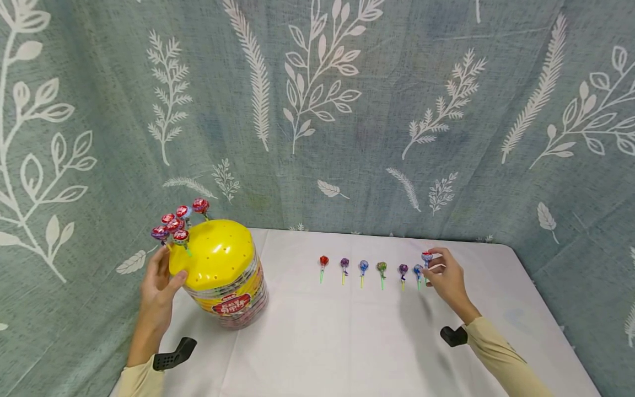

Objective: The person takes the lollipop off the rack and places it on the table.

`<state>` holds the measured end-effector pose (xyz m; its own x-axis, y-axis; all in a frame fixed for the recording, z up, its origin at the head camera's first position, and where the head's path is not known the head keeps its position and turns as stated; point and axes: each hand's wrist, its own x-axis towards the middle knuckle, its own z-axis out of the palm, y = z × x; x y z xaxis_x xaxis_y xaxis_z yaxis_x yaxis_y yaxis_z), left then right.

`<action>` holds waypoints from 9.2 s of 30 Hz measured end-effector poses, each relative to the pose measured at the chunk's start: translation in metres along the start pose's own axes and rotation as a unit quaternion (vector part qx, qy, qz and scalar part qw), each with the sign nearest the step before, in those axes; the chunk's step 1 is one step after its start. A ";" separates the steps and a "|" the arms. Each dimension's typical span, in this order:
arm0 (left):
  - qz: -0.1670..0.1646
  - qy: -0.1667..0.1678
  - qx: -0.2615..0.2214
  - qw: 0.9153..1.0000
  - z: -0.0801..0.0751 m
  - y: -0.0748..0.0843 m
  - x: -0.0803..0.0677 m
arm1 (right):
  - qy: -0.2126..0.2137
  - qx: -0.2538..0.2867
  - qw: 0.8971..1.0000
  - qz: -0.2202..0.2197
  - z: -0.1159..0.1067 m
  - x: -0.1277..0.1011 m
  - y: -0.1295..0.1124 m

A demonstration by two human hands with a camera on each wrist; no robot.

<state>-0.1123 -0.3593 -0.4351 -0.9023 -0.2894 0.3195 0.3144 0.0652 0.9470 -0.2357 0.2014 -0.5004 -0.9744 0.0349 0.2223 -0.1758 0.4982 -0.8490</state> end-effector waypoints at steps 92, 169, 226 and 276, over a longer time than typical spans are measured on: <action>0.006 -0.057 0.007 0.998 -0.001 0.004 0.001 | -0.059 0.029 0.984 -0.165 0.021 0.026 -0.142; 0.016 0.039 -0.020 0.999 0.016 -0.007 -0.005 | -0.173 0.158 0.911 -0.340 0.261 -0.038 -0.340; -0.010 -0.019 0.072 0.997 0.000 0.000 -0.001 | -0.210 0.269 0.925 -0.168 0.150 -0.049 -0.260; 0.008 -0.033 0.025 0.999 0.003 -0.003 0.000 | -0.118 0.216 0.964 0.097 0.214 -0.078 -0.092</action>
<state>-0.1139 -0.3561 -0.4375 -0.9156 -0.2237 0.3340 0.3147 0.1181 0.9418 -0.1732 -0.0331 -0.5424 -0.9907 -0.1318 -0.0324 0.0201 0.0935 -0.9954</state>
